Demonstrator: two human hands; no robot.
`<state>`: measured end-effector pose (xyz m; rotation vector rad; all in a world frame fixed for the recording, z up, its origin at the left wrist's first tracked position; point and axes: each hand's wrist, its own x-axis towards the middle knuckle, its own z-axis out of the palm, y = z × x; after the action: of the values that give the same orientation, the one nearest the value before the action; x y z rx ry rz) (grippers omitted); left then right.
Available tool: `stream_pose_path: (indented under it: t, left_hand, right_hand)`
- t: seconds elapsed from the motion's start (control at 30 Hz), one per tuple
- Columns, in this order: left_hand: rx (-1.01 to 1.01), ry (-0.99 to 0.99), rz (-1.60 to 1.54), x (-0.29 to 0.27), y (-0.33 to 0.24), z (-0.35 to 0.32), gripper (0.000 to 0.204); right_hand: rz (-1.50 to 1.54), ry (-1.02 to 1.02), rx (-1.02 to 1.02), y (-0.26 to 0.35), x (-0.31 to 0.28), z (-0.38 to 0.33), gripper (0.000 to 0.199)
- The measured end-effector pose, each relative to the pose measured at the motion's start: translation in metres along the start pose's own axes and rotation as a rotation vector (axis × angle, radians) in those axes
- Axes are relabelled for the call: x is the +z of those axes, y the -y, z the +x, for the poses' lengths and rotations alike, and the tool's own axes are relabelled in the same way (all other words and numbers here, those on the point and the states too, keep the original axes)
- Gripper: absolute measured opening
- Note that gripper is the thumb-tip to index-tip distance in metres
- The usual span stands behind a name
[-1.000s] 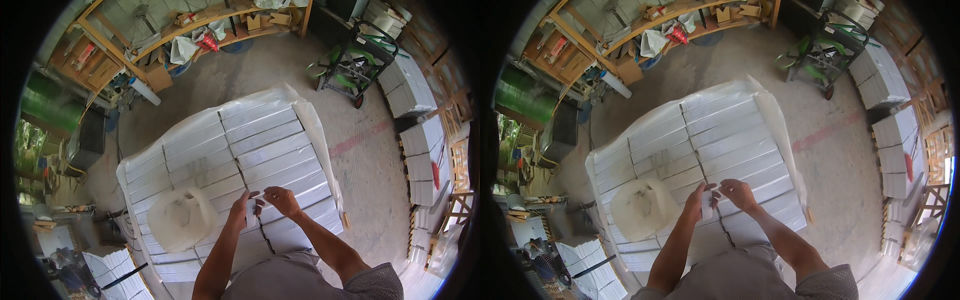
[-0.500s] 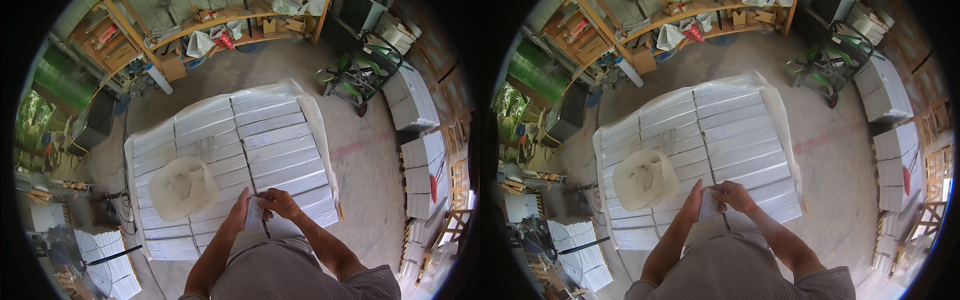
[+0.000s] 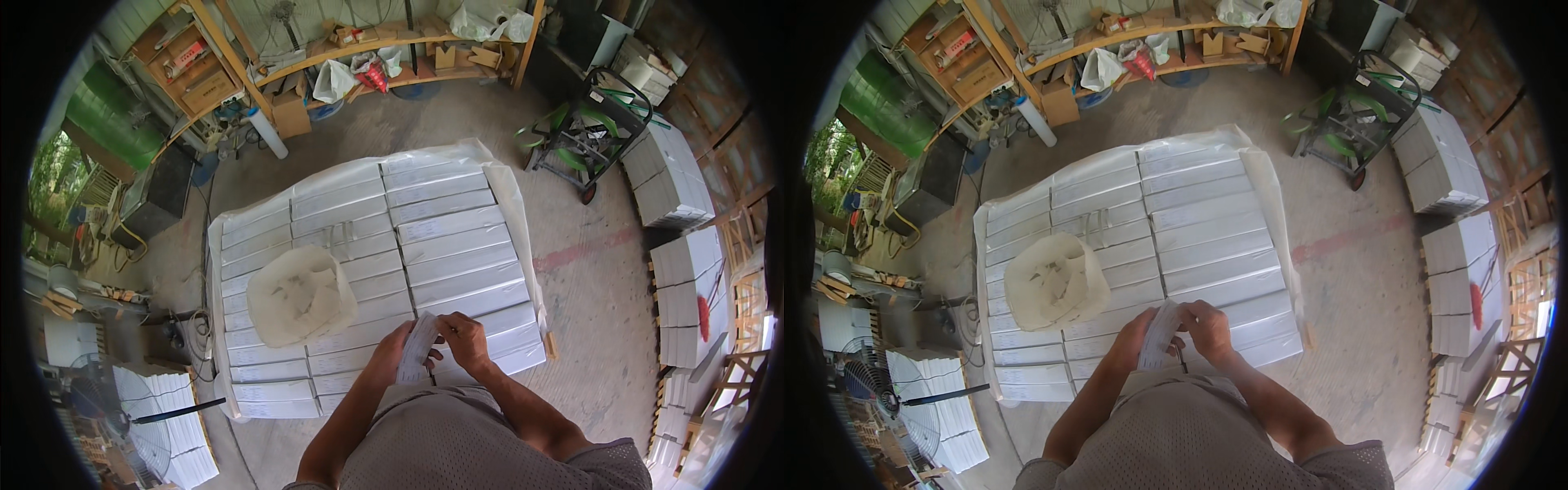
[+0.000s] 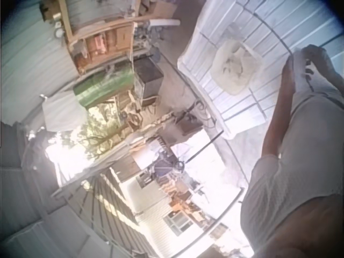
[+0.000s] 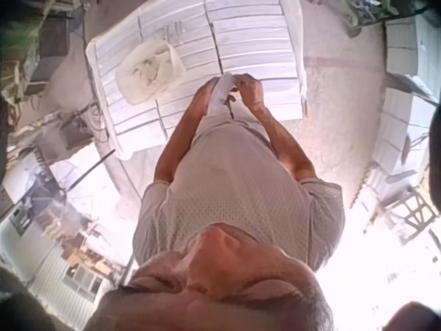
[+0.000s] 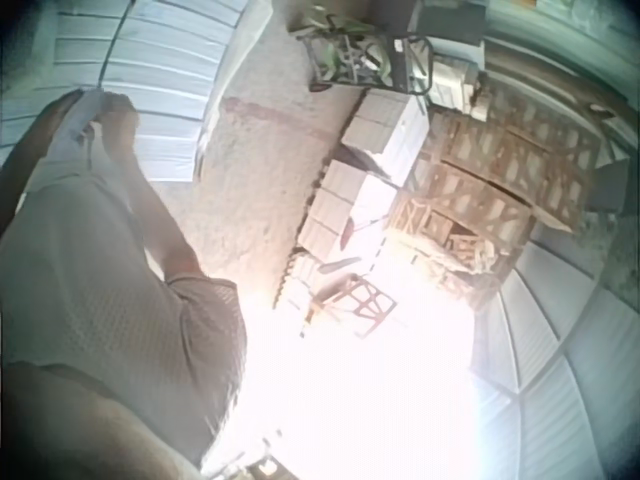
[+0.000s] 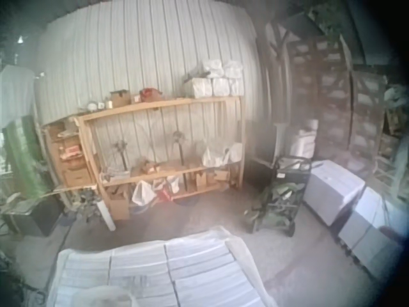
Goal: The person repeatedly picks small white labels from a container and places them on a pallet of shrink-wrapped white rectangular blocks. The person then walks to a shelf, picks up a red tape dispenser, and returns to the pallet to continue handling the plastic wrap.
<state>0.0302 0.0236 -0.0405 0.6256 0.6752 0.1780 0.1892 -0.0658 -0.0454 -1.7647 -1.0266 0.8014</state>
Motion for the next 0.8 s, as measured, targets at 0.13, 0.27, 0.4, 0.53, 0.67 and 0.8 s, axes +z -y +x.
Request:
stream_pose_path:
  t: [0.13, 0.27, 0.4, 0.53, 0.67, 0.8]
  left_hand:
    - [-0.052, -0.202, 0.022, -0.002, 0.001, -0.006, 0.045]
    - [0.007, -0.191, 0.397, 0.002, 0.006, -0.005, 0.034]
    - [0.03, -0.175, 0.329, 0.01, 0.004, -0.007, 0.029]
    - [0.062, -0.131, 0.123, 0.005, 0.01, -0.008, 0.028]
    - [0.052, -0.102, 0.178, 0.008, 0.001, -0.013, 0.029]
    - [0.031, -0.125, 0.243, 0.004, 0.0, -0.013, 0.029]
  right_hand:
    - [0.134, 0.064, 0.257, 0.0, -0.012, 0.003, 0.025]
    - [0.057, 0.187, 0.149, 0.004, -0.016, -0.005, 0.027]
    - [0.249, 0.257, 0.302, 0.019, -0.023, -0.004, 0.03]
    - [0.659, 0.372, 0.465, 0.014, -0.034, -0.003, 0.031]
    - [0.707, 0.399, 0.518, 0.011, -0.033, -0.004, 0.031]
    - [0.732, 0.403, 0.542, 0.006, -0.028, -0.005, 0.032]
